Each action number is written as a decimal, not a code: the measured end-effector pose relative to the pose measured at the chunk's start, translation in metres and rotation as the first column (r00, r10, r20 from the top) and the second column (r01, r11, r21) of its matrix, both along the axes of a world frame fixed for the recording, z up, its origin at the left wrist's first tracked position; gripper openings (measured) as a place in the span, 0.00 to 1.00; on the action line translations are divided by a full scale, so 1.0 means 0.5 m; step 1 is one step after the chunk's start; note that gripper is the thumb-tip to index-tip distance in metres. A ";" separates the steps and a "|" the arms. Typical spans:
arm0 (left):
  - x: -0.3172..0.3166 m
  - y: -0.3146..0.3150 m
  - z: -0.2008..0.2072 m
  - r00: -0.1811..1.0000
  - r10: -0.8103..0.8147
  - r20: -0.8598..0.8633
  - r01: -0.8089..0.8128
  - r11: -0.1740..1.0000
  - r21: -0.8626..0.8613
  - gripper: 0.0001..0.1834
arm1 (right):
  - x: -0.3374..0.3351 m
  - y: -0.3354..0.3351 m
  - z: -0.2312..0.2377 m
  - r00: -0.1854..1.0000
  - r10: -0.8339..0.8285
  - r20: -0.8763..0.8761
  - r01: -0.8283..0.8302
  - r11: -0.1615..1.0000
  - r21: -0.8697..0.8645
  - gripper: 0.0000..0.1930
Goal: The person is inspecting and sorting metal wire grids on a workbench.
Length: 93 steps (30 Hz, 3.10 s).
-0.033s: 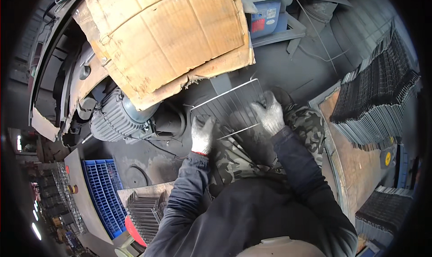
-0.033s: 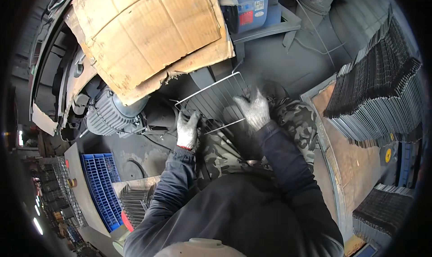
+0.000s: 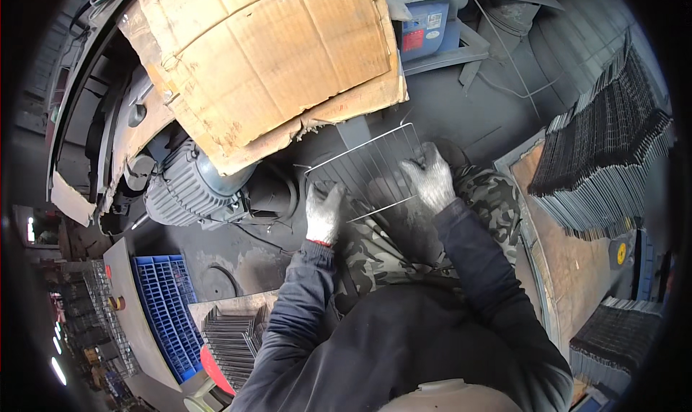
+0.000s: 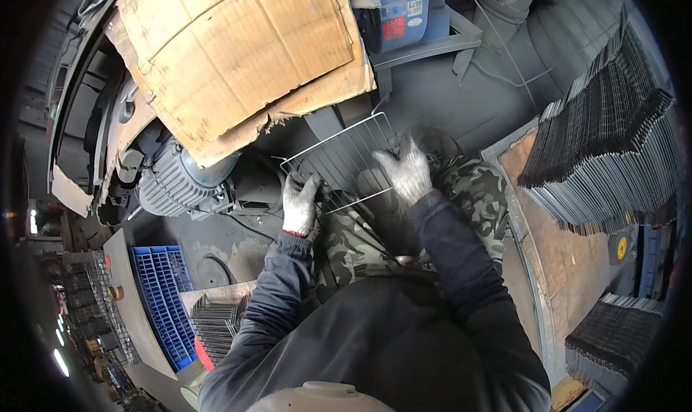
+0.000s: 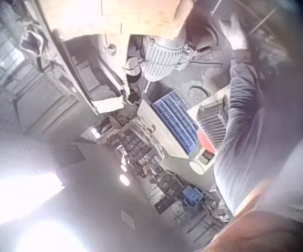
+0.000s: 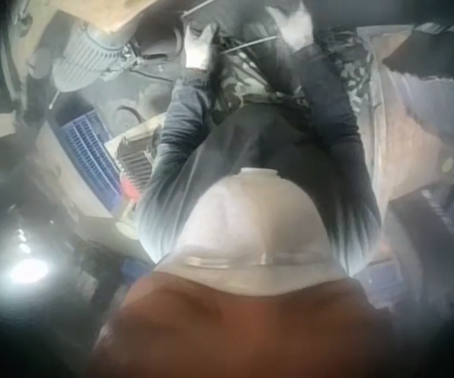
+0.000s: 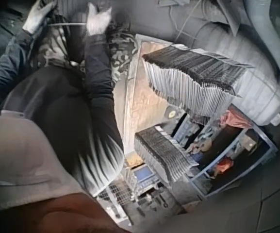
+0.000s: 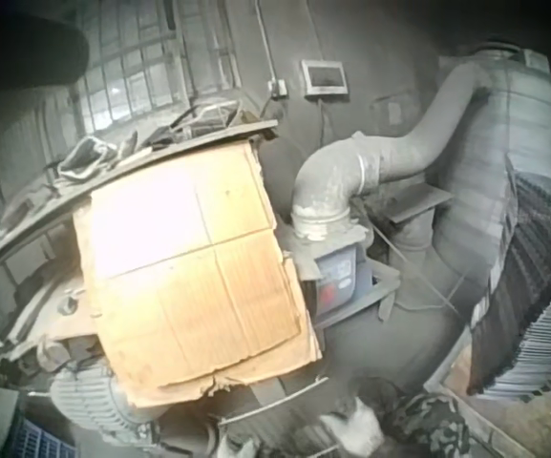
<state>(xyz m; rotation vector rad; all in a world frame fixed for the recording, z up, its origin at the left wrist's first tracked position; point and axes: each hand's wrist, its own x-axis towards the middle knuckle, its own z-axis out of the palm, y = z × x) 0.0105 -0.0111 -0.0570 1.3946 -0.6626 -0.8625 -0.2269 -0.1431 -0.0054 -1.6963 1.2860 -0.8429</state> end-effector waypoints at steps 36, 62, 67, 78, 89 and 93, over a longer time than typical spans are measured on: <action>-0.151 0.103 0.181 0.934 0.182 -0.308 -0.215 0.974 -0.075 0.05 | -0.090 0.177 0.015 0.700 -0.182 0.691 -0.102 0.931 0.349 0.22; -0.005 0.020 0.045 0.936 0.137 -0.325 -0.081 0.980 0.180 0.10 | 0.062 0.009 -0.070 0.875 -0.130 0.466 -0.107 0.888 0.447 0.09; -0.027 -0.019 0.061 0.946 0.067 -0.318 0.003 0.977 0.214 0.07 | 0.019 0.012 -0.035 0.918 -0.186 0.349 0.032 0.914 0.403 0.11; 0.007 0.028 0.037 0.927 0.127 -0.354 -0.052 0.976 0.213 0.11 | 0.067 0.019 -0.087 0.922 -0.060 0.382 -0.070 0.946 0.318 0.11; -0.100 -0.061 0.056 0.915 0.004 -0.403 0.054 0.990 0.134 0.08 | -0.057 -0.032 0.006 0.884 -0.252 0.394 0.117 0.935 0.336 0.10; 0.001 0.028 -0.013 0.903 0.183 -0.388 -0.106 0.971 0.212 0.08 | 0.069 -0.001 -0.090 0.919 -0.003 0.394 -0.091 0.971 0.222 0.10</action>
